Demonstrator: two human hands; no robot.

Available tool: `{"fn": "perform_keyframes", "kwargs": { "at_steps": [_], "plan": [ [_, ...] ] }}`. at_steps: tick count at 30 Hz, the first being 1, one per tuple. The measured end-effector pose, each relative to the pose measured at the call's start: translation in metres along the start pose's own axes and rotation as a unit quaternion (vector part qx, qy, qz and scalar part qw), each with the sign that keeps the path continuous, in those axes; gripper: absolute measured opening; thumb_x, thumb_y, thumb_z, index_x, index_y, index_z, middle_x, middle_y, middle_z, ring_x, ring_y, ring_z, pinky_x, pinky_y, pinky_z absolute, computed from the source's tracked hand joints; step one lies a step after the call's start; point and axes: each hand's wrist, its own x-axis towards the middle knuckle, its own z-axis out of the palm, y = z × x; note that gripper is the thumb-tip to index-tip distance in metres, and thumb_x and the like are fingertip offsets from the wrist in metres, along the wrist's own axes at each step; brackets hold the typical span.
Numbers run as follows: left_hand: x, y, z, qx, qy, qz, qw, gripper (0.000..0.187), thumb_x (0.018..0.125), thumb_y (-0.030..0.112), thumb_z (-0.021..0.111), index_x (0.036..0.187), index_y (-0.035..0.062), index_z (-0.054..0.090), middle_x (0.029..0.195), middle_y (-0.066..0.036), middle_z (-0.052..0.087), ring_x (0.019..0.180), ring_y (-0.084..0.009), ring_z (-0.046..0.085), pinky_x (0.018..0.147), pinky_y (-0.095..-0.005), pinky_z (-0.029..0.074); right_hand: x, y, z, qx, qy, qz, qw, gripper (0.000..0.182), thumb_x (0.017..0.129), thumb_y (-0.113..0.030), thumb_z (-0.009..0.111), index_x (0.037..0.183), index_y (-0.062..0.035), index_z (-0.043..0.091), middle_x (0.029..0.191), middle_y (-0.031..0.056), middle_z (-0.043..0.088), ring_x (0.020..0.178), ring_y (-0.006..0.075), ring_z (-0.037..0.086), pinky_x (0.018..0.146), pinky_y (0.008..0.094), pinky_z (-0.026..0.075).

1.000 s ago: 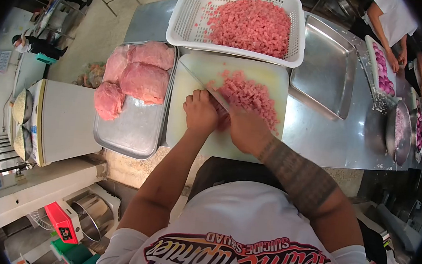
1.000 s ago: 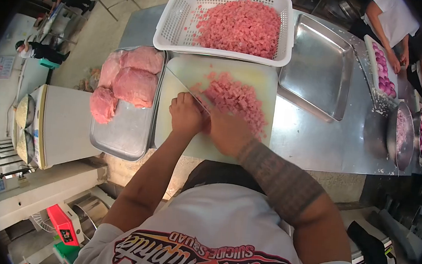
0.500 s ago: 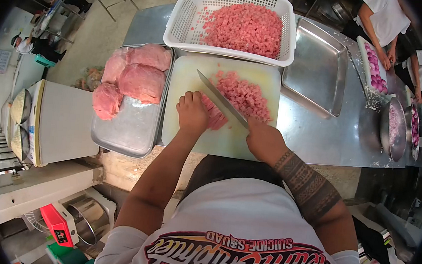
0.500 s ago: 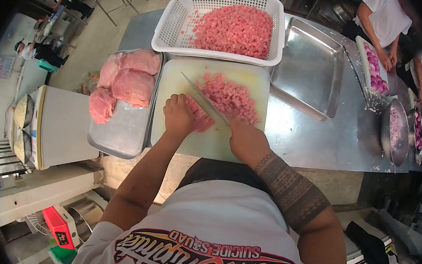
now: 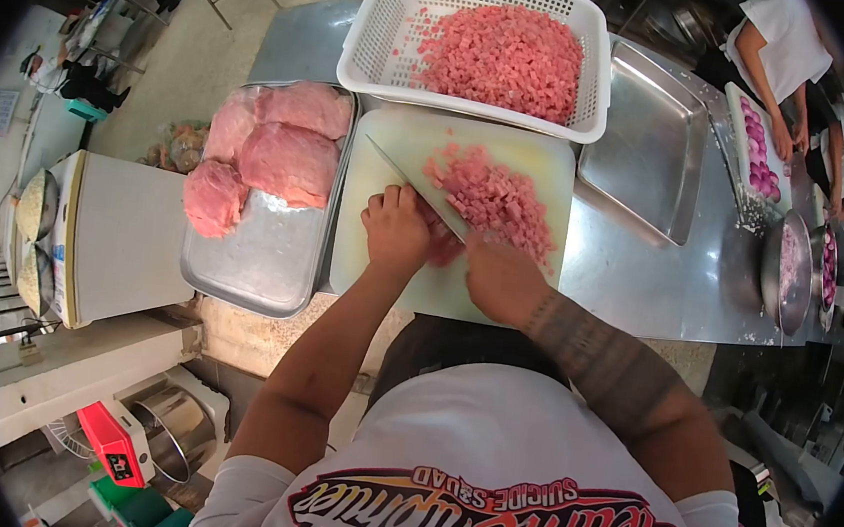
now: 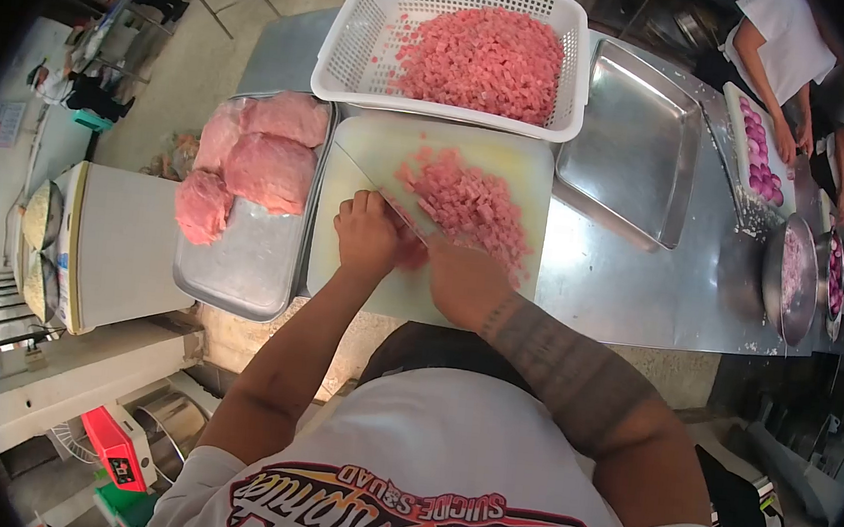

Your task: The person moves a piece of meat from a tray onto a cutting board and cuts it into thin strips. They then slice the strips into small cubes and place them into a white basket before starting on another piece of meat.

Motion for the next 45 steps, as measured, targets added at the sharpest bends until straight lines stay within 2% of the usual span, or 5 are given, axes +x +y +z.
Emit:
{"fn": "perform_keyframes", "kwargs": {
  "at_steps": [6,9,15,21,45],
  "plan": [
    [-0.003,0.007,-0.01,-0.023,0.045,0.013,0.999,0.045,0.091,0.022,0.063,0.132,0.0041,0.06,0.141,-0.013,0.063,0.116,-0.0381,0.059,0.1,-0.0528,0.044,0.032,-0.002,0.01,0.051,0.016,0.012,0.998,0.03,0.093,-0.009,0.056,0.12,0.0038,0.052,0.093,0.0273,0.072,0.092,0.0476,0.071,0.081,0.0573,0.055],
    [-0.001,-0.004,0.001,-0.027,0.057,0.029,0.998,0.069,0.081,0.04,0.079,0.134,0.0006,0.059,0.122,-0.014,0.064,0.11,-0.0401,0.06,0.095,-0.0545,0.047,-0.02,-0.002,-0.009,-0.02,0.062,-0.045,0.997,0.031,0.093,-0.009,0.055,0.12,0.0042,0.052,0.09,0.0268,0.072,0.091,0.0469,0.071,0.079,0.0565,0.056],
    [-0.002,0.002,-0.005,-0.043,0.054,0.008,0.998,0.041,0.092,0.017,0.061,0.132,0.0036,0.061,0.132,-0.015,0.065,0.112,-0.0381,0.06,0.098,-0.0533,0.046,-0.044,0.014,0.002,-0.028,-0.045,0.041,0.998,0.03,0.092,-0.011,0.057,0.119,0.0016,0.054,0.089,0.0229,0.073,0.085,0.0435,0.073,0.076,0.0548,0.056],
    [-0.001,-0.011,-0.009,-0.1,0.053,0.06,0.992,0.031,0.095,0.008,0.056,0.124,0.0003,0.063,0.113,-0.02,0.065,0.105,-0.0422,0.059,0.095,-0.0521,0.047,-0.059,0.023,0.003,0.004,-0.007,0.051,0.999,0.025,0.092,-0.012,0.058,0.113,0.0009,0.053,0.085,0.023,0.072,0.083,0.044,0.072,0.074,0.0556,0.056],
    [-0.007,-0.002,-0.008,-0.06,0.079,0.043,0.994,0.03,0.085,0.022,0.073,0.104,0.0041,0.06,0.111,-0.016,0.065,0.104,-0.0411,0.06,0.092,-0.0541,0.048,0.016,-0.015,0.014,0.012,0.002,0.03,0.999,0.037,0.095,-0.008,0.05,0.13,0.004,0.055,0.097,0.0261,0.074,0.089,0.0436,0.074,0.079,0.0553,0.057]
  ]
}}
